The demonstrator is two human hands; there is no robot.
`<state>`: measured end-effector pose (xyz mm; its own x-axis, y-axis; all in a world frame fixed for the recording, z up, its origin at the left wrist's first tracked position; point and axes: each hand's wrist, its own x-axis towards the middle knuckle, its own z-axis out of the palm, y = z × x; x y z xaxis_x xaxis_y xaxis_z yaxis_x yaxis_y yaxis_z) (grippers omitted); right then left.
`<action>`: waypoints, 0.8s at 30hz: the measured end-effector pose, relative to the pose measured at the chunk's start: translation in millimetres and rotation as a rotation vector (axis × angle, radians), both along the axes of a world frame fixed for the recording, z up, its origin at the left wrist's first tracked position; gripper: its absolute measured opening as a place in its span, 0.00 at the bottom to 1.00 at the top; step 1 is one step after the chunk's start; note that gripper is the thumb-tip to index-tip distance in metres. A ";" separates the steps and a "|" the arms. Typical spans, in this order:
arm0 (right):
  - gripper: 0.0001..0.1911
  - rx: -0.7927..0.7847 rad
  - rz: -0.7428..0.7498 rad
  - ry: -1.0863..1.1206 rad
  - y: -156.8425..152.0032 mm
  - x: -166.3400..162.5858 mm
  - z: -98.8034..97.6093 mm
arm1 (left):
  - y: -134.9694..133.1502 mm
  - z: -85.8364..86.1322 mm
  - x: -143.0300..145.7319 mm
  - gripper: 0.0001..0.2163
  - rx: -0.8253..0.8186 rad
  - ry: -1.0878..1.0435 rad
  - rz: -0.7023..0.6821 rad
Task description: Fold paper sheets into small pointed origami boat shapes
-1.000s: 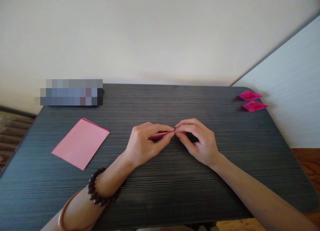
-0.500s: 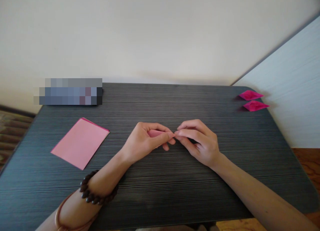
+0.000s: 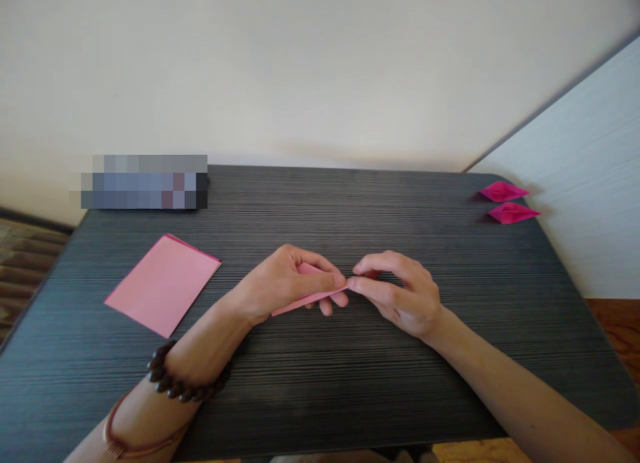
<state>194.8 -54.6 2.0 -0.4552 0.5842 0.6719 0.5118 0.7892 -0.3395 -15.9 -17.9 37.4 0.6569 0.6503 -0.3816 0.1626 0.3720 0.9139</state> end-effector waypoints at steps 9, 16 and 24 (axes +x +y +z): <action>0.06 -0.414 0.031 0.161 3.5 -4.8 4.4 | -5.3 -5.7 9.2 0.04 0.306 0.133 0.175; 0.01 -0.565 0.054 0.172 3.8 -3.6 5.4 | -11.0 -7.7 13.1 0.05 0.438 0.217 0.191; 0.02 -0.539 0.038 0.173 5.4 -5.2 3.7 | -11.1 -10.0 12.1 0.06 0.476 0.291 0.181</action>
<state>189.6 -49.1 5.7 -0.3925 0.8507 0.3496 0.3879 0.4978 -0.7757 -3.8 -29.0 27.4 0.4313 0.8864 -0.1682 0.4043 -0.0233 0.9143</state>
